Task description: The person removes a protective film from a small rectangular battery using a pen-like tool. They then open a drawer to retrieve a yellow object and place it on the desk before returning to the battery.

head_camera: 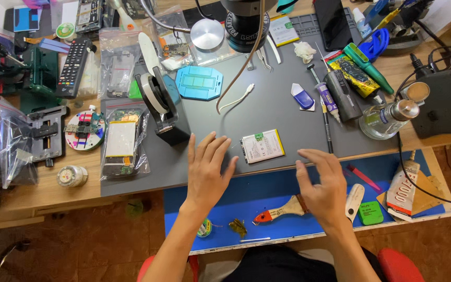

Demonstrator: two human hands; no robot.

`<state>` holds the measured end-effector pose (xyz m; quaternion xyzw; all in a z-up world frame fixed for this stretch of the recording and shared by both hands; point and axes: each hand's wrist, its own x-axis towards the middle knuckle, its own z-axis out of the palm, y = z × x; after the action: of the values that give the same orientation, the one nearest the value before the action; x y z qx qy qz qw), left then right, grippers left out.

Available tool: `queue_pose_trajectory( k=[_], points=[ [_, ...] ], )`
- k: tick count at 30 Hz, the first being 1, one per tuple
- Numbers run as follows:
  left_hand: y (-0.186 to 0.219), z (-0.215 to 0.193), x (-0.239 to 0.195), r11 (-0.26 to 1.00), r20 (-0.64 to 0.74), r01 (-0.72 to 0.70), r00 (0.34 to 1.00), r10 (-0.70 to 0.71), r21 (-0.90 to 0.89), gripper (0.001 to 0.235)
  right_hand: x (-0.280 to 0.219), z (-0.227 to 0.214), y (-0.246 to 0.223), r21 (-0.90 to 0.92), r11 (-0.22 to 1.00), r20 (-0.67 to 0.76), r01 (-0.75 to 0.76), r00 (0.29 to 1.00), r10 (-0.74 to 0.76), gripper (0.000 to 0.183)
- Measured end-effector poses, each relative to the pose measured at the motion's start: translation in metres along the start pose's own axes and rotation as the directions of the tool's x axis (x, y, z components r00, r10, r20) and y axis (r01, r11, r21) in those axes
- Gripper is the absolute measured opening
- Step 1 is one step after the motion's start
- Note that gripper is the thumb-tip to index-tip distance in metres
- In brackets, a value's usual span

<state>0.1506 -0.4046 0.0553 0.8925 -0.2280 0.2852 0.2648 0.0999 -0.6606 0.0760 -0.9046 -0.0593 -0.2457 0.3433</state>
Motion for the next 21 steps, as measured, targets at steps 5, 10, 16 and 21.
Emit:
queue_pose_trajectory(
  k=[5,10,16,21],
  points=[
    [-0.009,0.006,0.001,0.998,0.031,0.014,0.999,-0.016,0.061,0.018,-0.011,-0.043,0.047,-0.087,0.995,-0.303,-0.047,0.953,0.019,0.015],
    [-0.009,0.004,0.0,0.999,0.008,0.037,0.999,-0.037,0.03,0.012,0.0,-0.102,0.13,0.05,0.992,-0.617,-0.116,0.777,0.122,0.02],
    [-0.002,0.004,0.004,0.996,-0.05,0.024,0.998,-0.029,-0.085,0.012,0.022,-0.147,0.209,0.121,0.946,-0.693,-0.299,0.657,0.296,0.026],
    [0.0,0.002,0.007,0.984,-0.068,0.009,0.997,-0.021,-0.179,0.018,0.055,-0.16,0.296,0.118,0.893,-0.649,-0.435,0.646,0.401,0.035]
  ],
)
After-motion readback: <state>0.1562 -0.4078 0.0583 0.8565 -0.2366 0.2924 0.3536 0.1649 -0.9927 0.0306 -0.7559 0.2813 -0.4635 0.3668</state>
